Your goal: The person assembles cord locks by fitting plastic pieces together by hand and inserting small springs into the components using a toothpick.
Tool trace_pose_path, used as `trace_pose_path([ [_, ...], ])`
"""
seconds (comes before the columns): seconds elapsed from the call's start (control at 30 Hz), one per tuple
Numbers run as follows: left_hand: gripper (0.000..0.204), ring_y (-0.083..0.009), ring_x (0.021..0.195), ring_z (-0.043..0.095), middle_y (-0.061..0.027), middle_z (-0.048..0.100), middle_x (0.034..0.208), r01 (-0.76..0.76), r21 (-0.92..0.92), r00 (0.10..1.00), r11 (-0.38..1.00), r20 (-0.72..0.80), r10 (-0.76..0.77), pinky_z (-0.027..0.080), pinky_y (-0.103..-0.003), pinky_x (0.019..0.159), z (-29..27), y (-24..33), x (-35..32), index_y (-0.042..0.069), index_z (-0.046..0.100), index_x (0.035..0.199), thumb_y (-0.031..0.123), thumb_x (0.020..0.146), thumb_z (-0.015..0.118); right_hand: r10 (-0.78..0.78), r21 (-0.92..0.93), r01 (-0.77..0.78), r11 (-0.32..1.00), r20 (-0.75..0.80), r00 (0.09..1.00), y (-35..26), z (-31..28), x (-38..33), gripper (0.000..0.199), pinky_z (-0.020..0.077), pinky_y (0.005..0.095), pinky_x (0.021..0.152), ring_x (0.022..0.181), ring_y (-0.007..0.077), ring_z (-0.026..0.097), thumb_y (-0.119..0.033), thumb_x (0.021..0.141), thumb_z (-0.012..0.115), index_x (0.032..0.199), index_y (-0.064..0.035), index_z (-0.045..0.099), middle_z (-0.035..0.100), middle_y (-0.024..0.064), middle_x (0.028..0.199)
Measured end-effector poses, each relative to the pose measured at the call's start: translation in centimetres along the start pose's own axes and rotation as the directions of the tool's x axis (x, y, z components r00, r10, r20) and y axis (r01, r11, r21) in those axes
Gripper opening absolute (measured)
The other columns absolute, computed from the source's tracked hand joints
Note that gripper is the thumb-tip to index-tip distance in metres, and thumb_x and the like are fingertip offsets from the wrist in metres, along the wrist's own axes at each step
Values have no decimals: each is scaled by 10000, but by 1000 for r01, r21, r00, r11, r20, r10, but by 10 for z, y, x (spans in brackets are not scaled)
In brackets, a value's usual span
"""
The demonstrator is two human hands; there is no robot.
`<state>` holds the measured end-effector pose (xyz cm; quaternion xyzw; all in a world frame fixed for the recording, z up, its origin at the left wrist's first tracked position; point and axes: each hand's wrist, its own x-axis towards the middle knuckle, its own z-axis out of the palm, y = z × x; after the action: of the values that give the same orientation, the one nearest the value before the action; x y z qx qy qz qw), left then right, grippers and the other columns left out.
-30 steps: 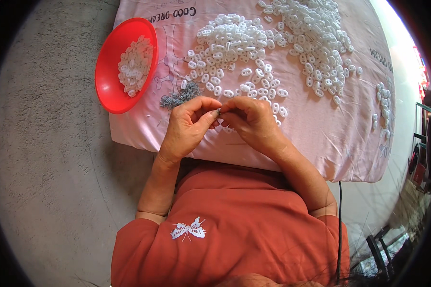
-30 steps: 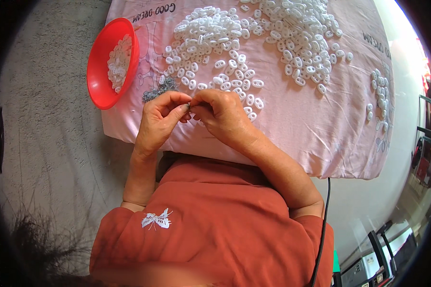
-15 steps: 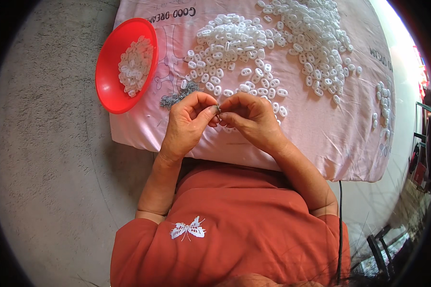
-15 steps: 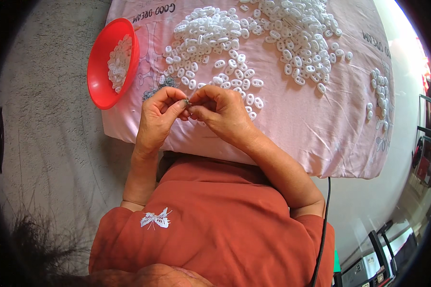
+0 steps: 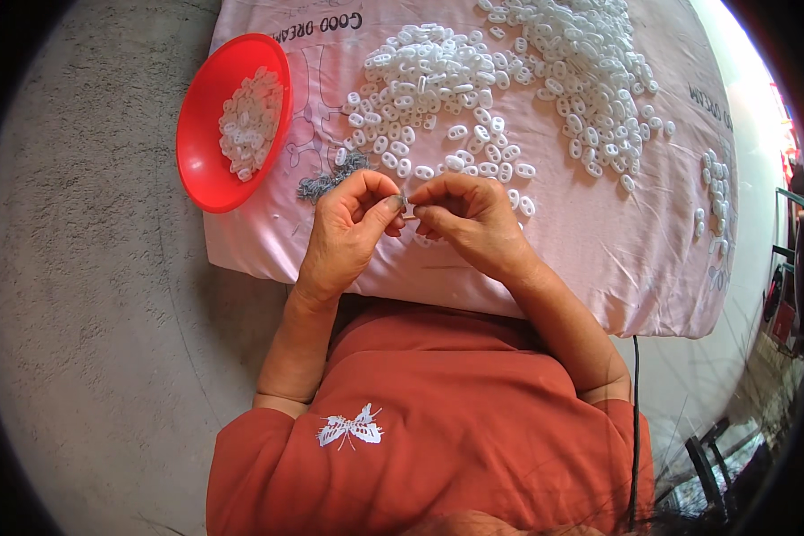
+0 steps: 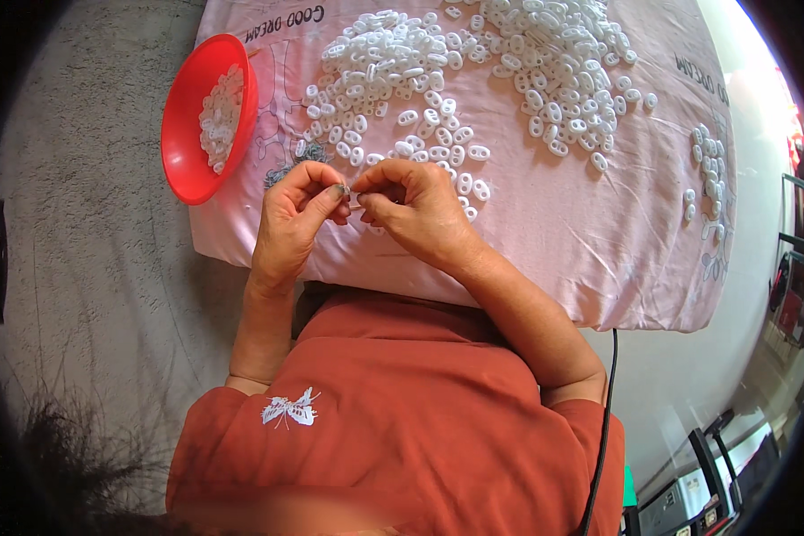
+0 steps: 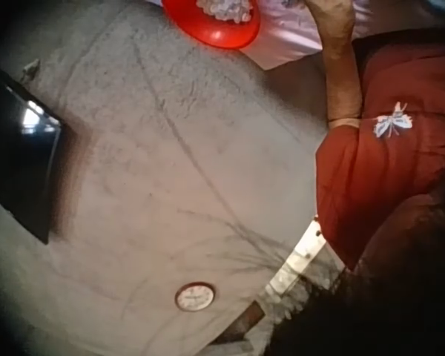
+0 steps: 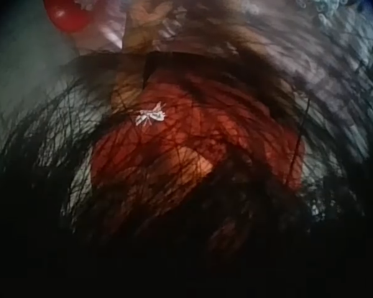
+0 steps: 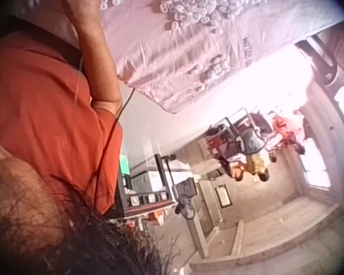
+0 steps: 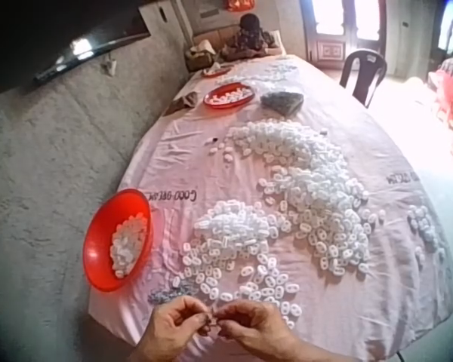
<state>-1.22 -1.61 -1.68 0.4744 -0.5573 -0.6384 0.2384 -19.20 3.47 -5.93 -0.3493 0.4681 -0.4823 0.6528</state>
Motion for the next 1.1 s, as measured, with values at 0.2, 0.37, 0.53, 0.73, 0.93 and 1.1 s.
trace_pose_path([
  [0.2, 54, -69, 763, 622, -10, 644, 856, -13, 18, 1000, 1000, 18, 13, 526, -230, 707, -3, -2, 2, 19, 610, 1005, 71, 993, 608, -7, 62, 6, 998, 19, 1000, 2, -1, 1, 122, 562, 236, 675, 745, 92, 672, 5, 932, 657, 1044, 38, 690, 709, 47, 865],
  [0.37, 42, -71, 776, 632, -15, 654, 886, -32, 82, 997, 996, -73, 38, 530, -232, 708, -8, -7, 2, 20, 612, 1011, 54, 994, 595, -48, -117, 40, 992, -62, 997, -1, 2, -1, 124, 562, 236, 676, 749, 90, 675, 1, 941, 643, 1051, 35, 690, 703, 43, 867],
  [0.53, 39, -71, 784, 640, -17, 658, 891, -29, 118, 998, 993, -47, 35, 528, -232, 702, -11, -5, 4, 13, 611, 1003, 37, 987, 586, -31, -62, 28, 998, -48, 998, -1, -1, 0, 133, 561, 233, 686, 750, 86, 674, 7, 950, 626, 1063, 29, 693, 700, 33, 864],
  [0.73, 38, -87, 730, 641, -31, 657, 843, -38, 283, 990, 958, -120, 74, 526, -249, 670, -19, -17, 8, 0, 602, 991, 10, 955, 599, -161, -179, 138, 974, -124, 979, 3, -6, 3, 131, 560, 229, 693, 786, 83, 676, 31, 937, 629, 1059, 17, 674, 698, 24, 901],
  [0.93, 64, -137, 685, 645, -80, 662, 798, -144, 498, 975, 855, -75, 208, 522, -297, 644, -6, -19, 6, -8, 630, 961, -6, 899, 641, -384, -387, 285, 877, -207, 900, 3, -7, 4, 189, 547, 230, 665, 784, 71, 676, 60, 878, 673, 1057, 3, 661, 702, 28, 879],
  [1.1, 52, -193, 698, 661, -108, 669, 824, -190, 570, 964, 800, -44, 261, 516, -318, 644, -6, -12, 14, -3, 653, 923, -2, 871, 660, -471, -599, 303, 741, -144, 870, 5, -4, 3, 249, 534, 254, 617, 697, 106, 683, 41, 821, 710, 1053, -41, 671, 712, 40, 832],
])
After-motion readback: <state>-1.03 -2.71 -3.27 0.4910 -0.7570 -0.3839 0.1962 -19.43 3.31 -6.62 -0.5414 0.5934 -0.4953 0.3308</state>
